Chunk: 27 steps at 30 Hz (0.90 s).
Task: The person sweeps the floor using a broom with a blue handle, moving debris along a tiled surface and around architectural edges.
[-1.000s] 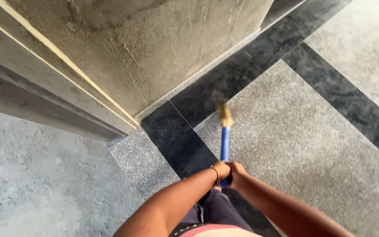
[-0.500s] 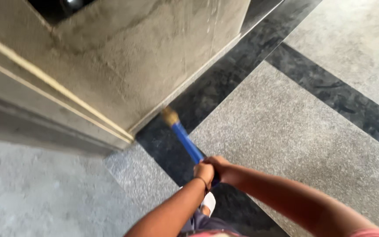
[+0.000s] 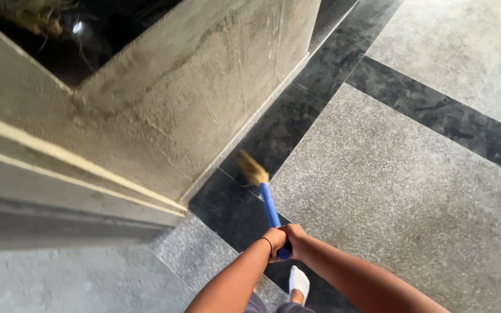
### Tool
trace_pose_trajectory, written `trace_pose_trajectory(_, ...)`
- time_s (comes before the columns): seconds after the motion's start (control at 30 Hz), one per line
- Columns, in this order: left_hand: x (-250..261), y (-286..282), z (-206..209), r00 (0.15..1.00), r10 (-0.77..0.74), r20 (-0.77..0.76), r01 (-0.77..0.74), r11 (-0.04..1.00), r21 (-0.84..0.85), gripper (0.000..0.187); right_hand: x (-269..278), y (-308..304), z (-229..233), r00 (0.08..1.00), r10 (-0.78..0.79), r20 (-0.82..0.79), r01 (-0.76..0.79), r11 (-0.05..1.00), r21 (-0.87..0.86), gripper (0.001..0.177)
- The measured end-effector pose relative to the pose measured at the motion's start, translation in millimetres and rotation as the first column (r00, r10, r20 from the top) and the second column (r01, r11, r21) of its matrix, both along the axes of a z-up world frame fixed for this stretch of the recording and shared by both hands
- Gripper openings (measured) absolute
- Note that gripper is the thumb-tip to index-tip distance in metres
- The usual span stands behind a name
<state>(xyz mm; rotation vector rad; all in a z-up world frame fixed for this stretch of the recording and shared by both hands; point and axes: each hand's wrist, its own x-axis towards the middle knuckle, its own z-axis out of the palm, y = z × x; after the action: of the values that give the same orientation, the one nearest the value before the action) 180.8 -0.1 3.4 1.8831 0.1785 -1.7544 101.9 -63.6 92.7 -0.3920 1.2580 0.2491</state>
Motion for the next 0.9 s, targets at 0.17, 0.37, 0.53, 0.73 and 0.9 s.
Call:
trace_pose_trajectory(0.17,60,-36,20,0.962,-0.229,0.150,0.244,0.966,-0.088,0.032,52,-21,-23,0.988,-0.151,-0.012,0.147,0.973,-0.177,0.037)
trace_pose_trajectory(0.37,67,-16,50,0.980,-0.077,0.181,0.131,0.942,-0.308,0.035,70,-9,-41,0.964,-0.265,-0.015,0.238,0.890,-0.390,0.030)
trace_pose_trajectory(0.53,66,13,46,0.922,-0.059,0.382,0.155,0.961,-0.227,0.037,67,19,-62,0.961,-0.203,0.188,0.269,0.847,-0.459,0.018)
trace_pose_trajectory(0.73,70,22,12,0.925,0.088,0.369,-0.035,0.989,-0.146,0.042,83,20,-58,0.994,-0.083,0.076,0.103,0.943,-0.316,0.021)
trace_pose_trajectory(0.9,73,23,-3,0.989,0.009,0.147,-0.022,0.996,0.084,0.039,81,26,-41,0.992,-0.125,0.004,0.123,0.969,-0.215,0.024)
